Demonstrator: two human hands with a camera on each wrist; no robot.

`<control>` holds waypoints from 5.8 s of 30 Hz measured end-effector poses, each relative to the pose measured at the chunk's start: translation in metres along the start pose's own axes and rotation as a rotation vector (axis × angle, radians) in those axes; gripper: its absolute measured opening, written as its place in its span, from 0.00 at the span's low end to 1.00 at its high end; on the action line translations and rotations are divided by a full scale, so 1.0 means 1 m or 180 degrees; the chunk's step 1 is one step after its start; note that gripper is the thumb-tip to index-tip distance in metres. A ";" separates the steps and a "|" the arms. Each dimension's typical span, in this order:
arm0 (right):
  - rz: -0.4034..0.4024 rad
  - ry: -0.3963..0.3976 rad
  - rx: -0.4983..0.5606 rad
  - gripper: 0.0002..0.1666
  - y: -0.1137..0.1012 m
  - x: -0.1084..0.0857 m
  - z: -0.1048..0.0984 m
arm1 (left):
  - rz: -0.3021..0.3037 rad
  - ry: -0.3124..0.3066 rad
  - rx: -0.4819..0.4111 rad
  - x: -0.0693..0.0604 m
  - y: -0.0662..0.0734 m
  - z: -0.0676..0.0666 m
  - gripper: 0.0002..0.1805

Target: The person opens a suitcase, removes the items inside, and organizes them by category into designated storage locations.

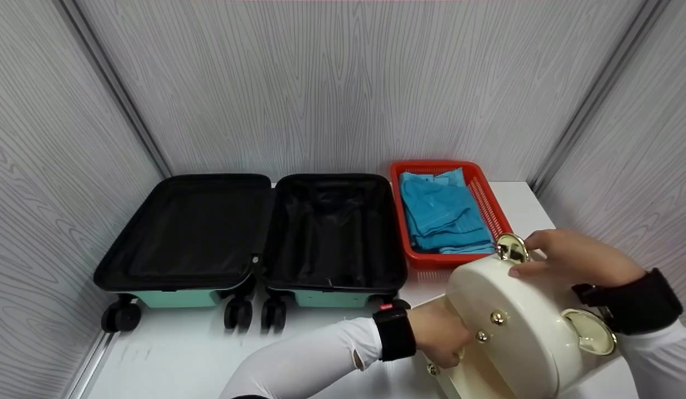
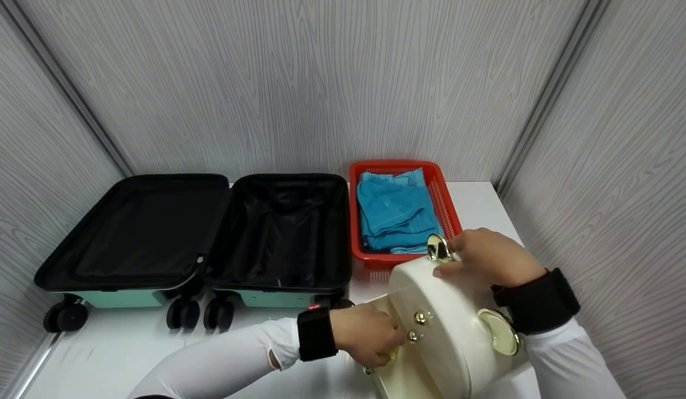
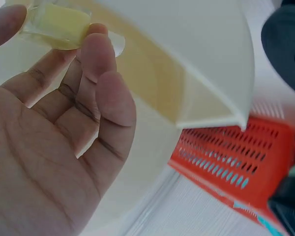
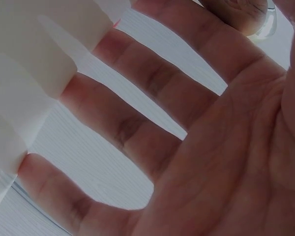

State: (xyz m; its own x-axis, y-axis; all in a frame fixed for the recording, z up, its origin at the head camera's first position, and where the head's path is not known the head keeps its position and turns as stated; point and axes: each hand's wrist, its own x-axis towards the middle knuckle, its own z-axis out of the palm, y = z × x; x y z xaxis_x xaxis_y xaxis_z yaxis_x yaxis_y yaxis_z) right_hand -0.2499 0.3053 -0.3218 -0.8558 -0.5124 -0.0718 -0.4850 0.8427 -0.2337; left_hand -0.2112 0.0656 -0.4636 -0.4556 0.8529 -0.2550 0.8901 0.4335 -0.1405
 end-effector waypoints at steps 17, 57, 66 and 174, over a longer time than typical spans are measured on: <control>0.0035 -0.0042 -0.0008 0.17 0.001 -0.001 -0.001 | -0.0281 -0.0104 0.0100 0.032 0.019 0.029 0.22; 0.0095 -0.0092 0.0079 0.18 -0.001 0.001 -0.002 | -0.0403 0.0801 -0.0764 -0.061 -0.007 0.027 0.19; 0.0101 -0.0079 0.0081 0.16 -0.001 0.001 -0.001 | -0.0795 0.0761 -0.0653 -0.063 0.011 0.061 0.24; 0.0030 0.1380 -0.1014 0.40 -0.046 -0.097 0.064 | -0.1043 0.2019 -0.0991 0.002 -0.020 -0.004 0.49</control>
State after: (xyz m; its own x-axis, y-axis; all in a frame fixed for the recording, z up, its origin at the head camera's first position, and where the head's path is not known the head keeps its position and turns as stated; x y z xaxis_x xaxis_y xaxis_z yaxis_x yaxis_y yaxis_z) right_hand -0.1335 0.3055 -0.3666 -0.8236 -0.4461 0.3503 -0.4500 0.8899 0.0755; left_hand -0.2301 0.0601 -0.4578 -0.6870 0.6298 0.3625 0.7153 0.6740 0.1847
